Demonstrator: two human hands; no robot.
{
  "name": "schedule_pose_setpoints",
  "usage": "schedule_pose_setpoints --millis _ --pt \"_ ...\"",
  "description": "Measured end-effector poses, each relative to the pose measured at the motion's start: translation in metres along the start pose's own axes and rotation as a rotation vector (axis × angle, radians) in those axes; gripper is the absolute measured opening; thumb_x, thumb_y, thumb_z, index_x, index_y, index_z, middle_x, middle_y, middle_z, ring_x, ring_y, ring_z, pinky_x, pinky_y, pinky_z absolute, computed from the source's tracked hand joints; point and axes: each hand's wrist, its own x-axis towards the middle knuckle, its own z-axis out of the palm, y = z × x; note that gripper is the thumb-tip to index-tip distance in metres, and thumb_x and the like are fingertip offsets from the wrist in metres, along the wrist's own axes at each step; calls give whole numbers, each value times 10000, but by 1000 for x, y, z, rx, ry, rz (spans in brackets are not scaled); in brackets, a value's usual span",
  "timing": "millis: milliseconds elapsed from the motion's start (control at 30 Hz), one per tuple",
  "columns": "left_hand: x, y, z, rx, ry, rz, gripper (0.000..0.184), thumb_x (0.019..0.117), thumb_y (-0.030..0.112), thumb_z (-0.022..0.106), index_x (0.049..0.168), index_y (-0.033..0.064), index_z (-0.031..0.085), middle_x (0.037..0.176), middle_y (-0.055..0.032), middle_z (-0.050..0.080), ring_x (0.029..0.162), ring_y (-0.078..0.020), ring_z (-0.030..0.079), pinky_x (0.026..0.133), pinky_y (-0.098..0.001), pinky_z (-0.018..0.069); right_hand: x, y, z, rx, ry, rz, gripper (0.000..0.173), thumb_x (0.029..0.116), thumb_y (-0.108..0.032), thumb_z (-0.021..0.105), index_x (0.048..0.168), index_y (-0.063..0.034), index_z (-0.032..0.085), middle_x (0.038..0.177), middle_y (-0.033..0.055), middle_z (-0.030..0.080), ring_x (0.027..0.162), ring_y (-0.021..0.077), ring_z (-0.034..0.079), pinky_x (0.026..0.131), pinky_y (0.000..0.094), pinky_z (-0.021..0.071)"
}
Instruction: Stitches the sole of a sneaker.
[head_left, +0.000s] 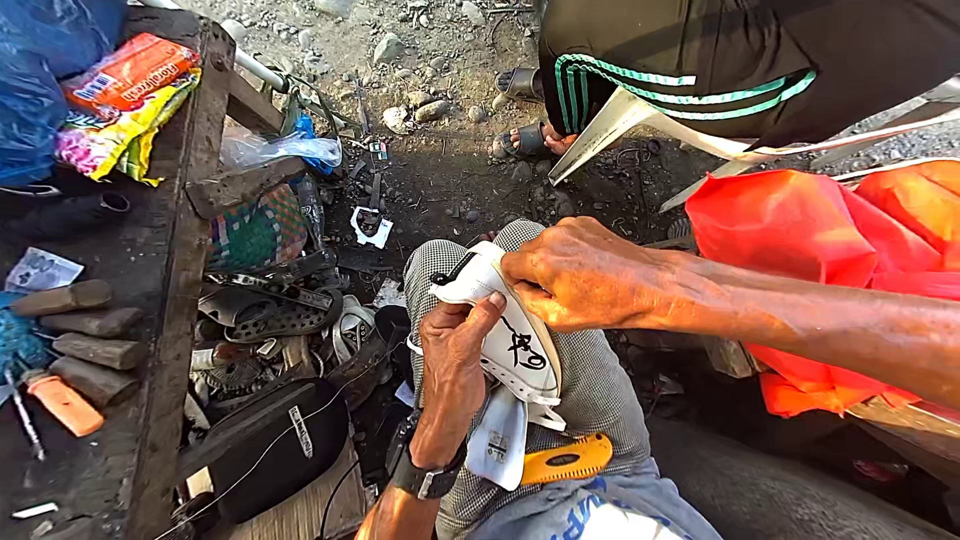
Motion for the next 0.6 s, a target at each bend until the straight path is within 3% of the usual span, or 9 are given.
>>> schedule_pose_setpoints --millis 233,333,400,533,600 --pt "0 7 -7 -21 -131 -55 62 905 -15 661 928 -19 719 888 -102 743 844 -143 716 811 -318 602 1 -6 -1 -28 -51 14 157 952 -200 552 863 -108 642 684 11 553 658 180 586 572 390 423" --pt "0 25 -20 265 -318 -20 127 985 107 642 1048 12 697 919 -39 735 831 -104 696 785 -284 590 -10 6 2 -69 67 -84 198 979 -220 514 879 -118 650 684 14 574 637 181 602 545 385 434" --pt "-2 37 -39 450 -392 -15 166 981 165 657 1068 34 712 882 -6 731 756 -93 689 707 -276 596 -19 10 5 -110 107 -113 232 1010 -240 486 928 -116 664 727 29 607 677 200 631 557 391 458" --pt "-8 49 -74 672 -370 79 92 930 166 703 974 99 749 800 77 701 650 -6 622 593 -179 529 -27 12 9 -129 134 -112 255 1029 -252 475 959 -106 671 768 52 628 715 229 649 574 406 469" --pt "-12 43 -72 765 -311 252 124 945 162 690 1028 95 755 890 55 701 668 8 600 594 -155 508 -28 13 11 -119 150 -118 252 1025 -245 480 954 -105 676 769 51 635 717 227 652 575 406 470"
